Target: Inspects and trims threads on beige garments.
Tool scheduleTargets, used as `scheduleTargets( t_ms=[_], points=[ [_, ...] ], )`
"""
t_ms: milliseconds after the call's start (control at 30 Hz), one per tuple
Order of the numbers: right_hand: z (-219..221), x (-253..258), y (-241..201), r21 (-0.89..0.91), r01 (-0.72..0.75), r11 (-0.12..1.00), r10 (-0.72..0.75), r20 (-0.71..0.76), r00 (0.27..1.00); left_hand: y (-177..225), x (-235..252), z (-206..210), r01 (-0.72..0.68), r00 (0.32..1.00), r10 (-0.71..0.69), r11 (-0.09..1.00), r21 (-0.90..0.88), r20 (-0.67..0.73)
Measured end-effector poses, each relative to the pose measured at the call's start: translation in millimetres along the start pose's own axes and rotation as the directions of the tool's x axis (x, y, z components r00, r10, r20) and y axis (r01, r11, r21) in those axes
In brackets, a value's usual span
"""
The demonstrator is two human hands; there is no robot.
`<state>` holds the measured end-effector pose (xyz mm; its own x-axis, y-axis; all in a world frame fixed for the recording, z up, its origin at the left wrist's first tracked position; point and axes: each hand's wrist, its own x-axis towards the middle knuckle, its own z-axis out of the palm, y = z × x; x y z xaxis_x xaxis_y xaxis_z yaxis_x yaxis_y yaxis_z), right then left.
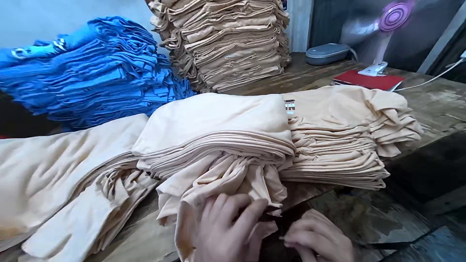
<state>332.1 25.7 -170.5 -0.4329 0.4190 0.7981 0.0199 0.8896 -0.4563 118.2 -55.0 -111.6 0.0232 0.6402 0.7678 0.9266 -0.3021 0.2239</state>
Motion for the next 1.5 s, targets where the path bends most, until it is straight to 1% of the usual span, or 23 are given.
scheduleTargets(
  t_ms=[67,100,167,267,333,400,533,633,667,700,733,800,867,967,1033,1100,1133,1200,1267,1333,1433,1467,1500],
  points=[
    [-2.7,-4.4,12.6,-0.201,0.012,0.98,0.037,0.237,0.971,-7.7,2.7,7.0,-0.008,0.997,0.01,1.0,-0.027,0.077],
    [-0.9,-6.7,15.6,-0.302,0.047,0.952,0.041,0.277,0.96,-13.1,2.4,8.4,-0.036,0.996,0.038,0.999,-0.027,0.081],
    [3.0,-5.3,14.9,-0.372,0.011,0.928,0.067,0.197,0.978,-26.9,2.0,-7.3,-0.042,0.998,0.042,0.999,0.014,0.049],
    [5.7,5.8,5.9,-0.303,-0.12,0.945,0.122,-0.014,0.992,-67.1,-2.6,-63.4,0.02,0.997,-0.007,0.985,0.169,-0.072],
    [9.1,16.2,11.2,-0.239,-0.105,0.965,0.099,-0.039,0.994,-99.7,-0.9,-88.0,0.053,0.994,-0.021,0.948,0.313,-0.105],
    [15.9,27.0,14.0,-0.22,-0.055,0.974,0.051,-0.023,0.998,-115.7,0.5,-87.9,0.108,0.992,-0.077,0.93,0.351,-0.103],
    [43.3,49.2,-9.8,-0.347,-0.013,0.938,-0.009,-0.063,0.998,-83.6,6.8,-61.9,0.293,0.956,-0.275,0.902,0.318,-0.099],
    [63.9,60.4,-10.2,-0.464,0.016,0.886,0.024,0.079,0.997,-54.3,11.5,-44.4,0.379,0.925,-0.343,0.829,0.411,-0.161],
    [66.2,59.1,-4.1,-0.425,0.007,0.905,0.021,0.063,0.998,-47.8,11.3,-38.6,0.359,0.933,-0.303,0.831,0.425,-0.196],
    [65.2,55.6,1.9,-0.354,-0.013,0.935,0.013,-0.001,1.0,-45.3,8.6,-32.7,0.286,0.952,-0.203,0.856,0.43,-0.229],
    [62.0,50.5,7.8,-0.272,-0.034,0.962,0.016,-0.069,0.997,-48.7,2.0,-26.5,0.158,0.97,-0.061,0.892,0.424,-0.234],
    [52.2,37.5,16.6,-0.154,-0.075,0.985,0.052,-0.148,0.988,-63.2,-16.6,-14.3,-0.125,0.978,0.174,0.933,0.337,-0.118],
    [42.8,27.1,16.9,-0.106,-0.077,0.991,0.056,-0.195,0.979,-68.9,-36.1,-4.2,-0.228,0.972,0.236,0.947,0.225,-0.008],
    [37.8,22.9,2.7,-0.032,0.039,0.999,-0.045,-0.204,0.978,-59.9,-52.6,-1.0,-0.164,0.986,0.164,0.963,0.215,0.018],
    [43.4,25.2,-10.7,0.101,0.121,0.987,-0.102,-0.178,0.979,-52.7,-54.1,-2.9,-0.08,0.997,0.078,0.966,0.245,0.017],
    [53.6,30.3,-15.9,0.201,0.09,0.975,-0.069,-0.108,0.992,-49.9,-48.9,-10.4,0.032,0.999,-0.033,0.986,0.165,0.002],
    [60.3,32.3,-13.8,0.194,0.02,0.981,-0.007,-0.065,0.998,-48.2,-44.0,-18.5,0.113,0.994,-0.113,0.991,0.07,0.003],
    [76.3,34.1,-0.9,0.047,-0.141,0.989,0.141,0.003,0.99,-51.3,-34.4,-38.8,0.255,0.967,-0.255,0.95,-0.179,0.023],
    [88.6,39.9,-1.2,-0.125,-0.214,0.969,0.211,-0.039,0.977,-62.4,-25.3,-57.1,0.295,0.954,-0.293,0.869,-0.396,0.067],
    [95.6,55.8,-25.8,-0.218,-0.236,0.947,0.212,-0.127,0.969,-72.5,-18.4,-65.8,0.272,0.959,-0.268,0.795,-0.542,0.09],
    [117.5,81.2,-52.5,-0.358,-0.185,0.915,0.086,-0.275,0.958,-74.9,-14.6,-65.7,0.211,0.974,-0.205,0.657,-0.724,0.098],
    [125.2,91.2,-51.3,-0.397,-0.18,0.9,0.055,-0.305,0.951,-72.5,-12.4,-66.7,0.186,0.981,-0.173,0.673,-0.716,0.092],
    [131.0,99.8,-46.0,-0.415,-0.18,0.892,0.04,-0.323,0.946,-67.9,-10.5,-69.2,0.172,0.985,-0.149,0.737,-0.654,0.09]
  ],
)
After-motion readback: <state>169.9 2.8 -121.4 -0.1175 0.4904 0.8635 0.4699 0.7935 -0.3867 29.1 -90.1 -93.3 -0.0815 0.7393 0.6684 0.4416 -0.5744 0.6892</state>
